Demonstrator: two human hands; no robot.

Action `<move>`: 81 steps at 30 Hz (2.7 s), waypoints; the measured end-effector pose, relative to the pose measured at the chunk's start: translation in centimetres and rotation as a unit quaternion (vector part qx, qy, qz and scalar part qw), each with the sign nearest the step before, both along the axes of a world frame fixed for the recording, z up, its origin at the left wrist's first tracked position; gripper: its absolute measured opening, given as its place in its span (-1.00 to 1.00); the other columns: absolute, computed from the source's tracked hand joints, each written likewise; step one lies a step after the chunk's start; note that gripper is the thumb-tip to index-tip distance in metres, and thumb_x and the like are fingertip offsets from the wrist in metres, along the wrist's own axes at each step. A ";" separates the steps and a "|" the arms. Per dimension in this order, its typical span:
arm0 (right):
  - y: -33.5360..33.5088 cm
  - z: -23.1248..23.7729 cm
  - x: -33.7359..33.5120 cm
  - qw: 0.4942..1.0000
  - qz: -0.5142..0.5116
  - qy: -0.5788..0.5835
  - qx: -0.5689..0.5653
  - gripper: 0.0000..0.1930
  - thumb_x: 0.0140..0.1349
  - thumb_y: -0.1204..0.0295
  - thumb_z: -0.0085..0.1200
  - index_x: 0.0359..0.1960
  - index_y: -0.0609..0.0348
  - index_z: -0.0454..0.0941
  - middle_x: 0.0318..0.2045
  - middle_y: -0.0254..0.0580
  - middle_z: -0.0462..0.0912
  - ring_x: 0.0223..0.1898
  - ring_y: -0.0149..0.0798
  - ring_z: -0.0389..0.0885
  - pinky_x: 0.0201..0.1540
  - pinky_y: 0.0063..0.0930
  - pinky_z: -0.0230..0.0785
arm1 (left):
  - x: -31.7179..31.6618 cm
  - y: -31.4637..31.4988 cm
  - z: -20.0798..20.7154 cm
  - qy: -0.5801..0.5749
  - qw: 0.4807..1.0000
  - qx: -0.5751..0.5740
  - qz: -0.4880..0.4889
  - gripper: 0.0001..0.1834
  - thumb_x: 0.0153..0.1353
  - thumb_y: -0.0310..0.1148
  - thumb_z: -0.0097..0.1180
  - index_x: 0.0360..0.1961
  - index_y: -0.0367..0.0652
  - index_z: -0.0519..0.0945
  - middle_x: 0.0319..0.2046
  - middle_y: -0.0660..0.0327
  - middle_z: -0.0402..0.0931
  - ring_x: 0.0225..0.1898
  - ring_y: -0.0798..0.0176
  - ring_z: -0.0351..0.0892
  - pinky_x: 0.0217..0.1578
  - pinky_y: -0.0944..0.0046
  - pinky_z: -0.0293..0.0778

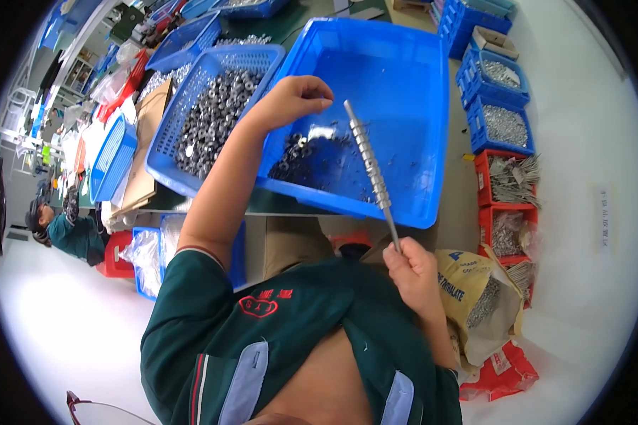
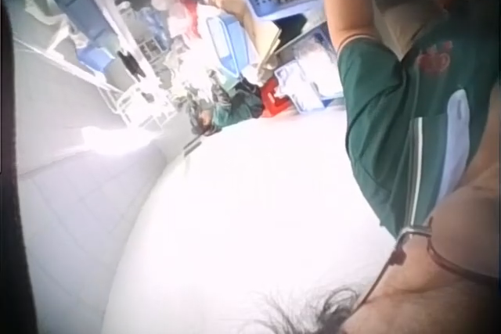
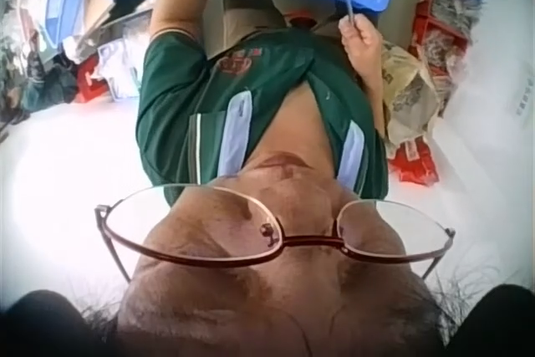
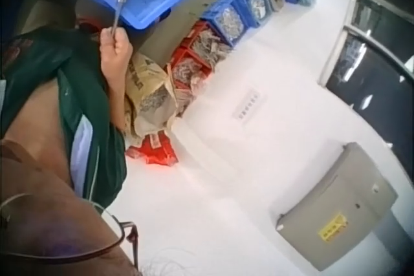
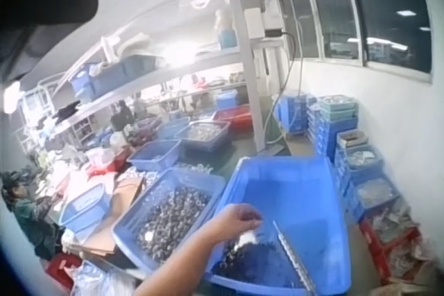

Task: Inspecting small metal ring components by sliding them onto a measurement rod and sorting them into bins.

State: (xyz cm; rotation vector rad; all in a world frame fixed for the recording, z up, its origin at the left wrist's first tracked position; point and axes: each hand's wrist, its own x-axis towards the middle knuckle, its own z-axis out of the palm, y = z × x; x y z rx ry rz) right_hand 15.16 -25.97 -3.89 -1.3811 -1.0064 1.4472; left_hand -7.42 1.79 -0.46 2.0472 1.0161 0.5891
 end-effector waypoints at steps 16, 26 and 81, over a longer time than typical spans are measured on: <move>-0.6 -0.3 0.5 0.997 -0.006 0.077 -0.019 -0.87 0.28 0.41 0.00 -0.38 0.19 0.40 -0.67 -0.55 0.25 -0.67 -0.67 0.17 -0.65 -0.77 -0.02 | 0.7 -1.8 -3.0 0.426 0.892 0.120 -0.088 -0.78 -0.13 -0.46 0.11 -0.37 -0.10 0.63 -0.38 0.08 0.59 -0.25 -0.03 0.56 -0.28 0.05 0.48; -0.3 -0.2 0.8 0.997 0.005 0.073 -0.007 -0.85 0.27 0.41 0.00 -0.42 0.19 0.40 -0.67 -0.53 0.31 -0.66 -0.67 0.20 -0.64 -0.76 0.02 | 1.4 -2.2 -0.1 0.046 0.998 0.034 -0.010 -0.74 -0.07 -0.45 0.24 -0.28 -0.22 0.57 -0.40 0.12 0.57 -0.31 0.19 0.58 -0.25 0.27 0.48; 0.0 1.6 -2.5 0.961 0.065 0.268 0.003 -0.80 0.33 0.38 -0.11 -0.44 0.20 0.36 -0.78 -0.45 0.21 -0.79 -0.58 0.11 -0.72 -0.71 -0.07 | 0.5 -4.8 3.8 -0.466 0.840 -0.250 -0.119 -0.51 0.19 -0.29 0.13 0.05 -0.36 0.32 -0.20 0.10 0.52 -0.16 0.27 0.48 -0.09 0.27 0.37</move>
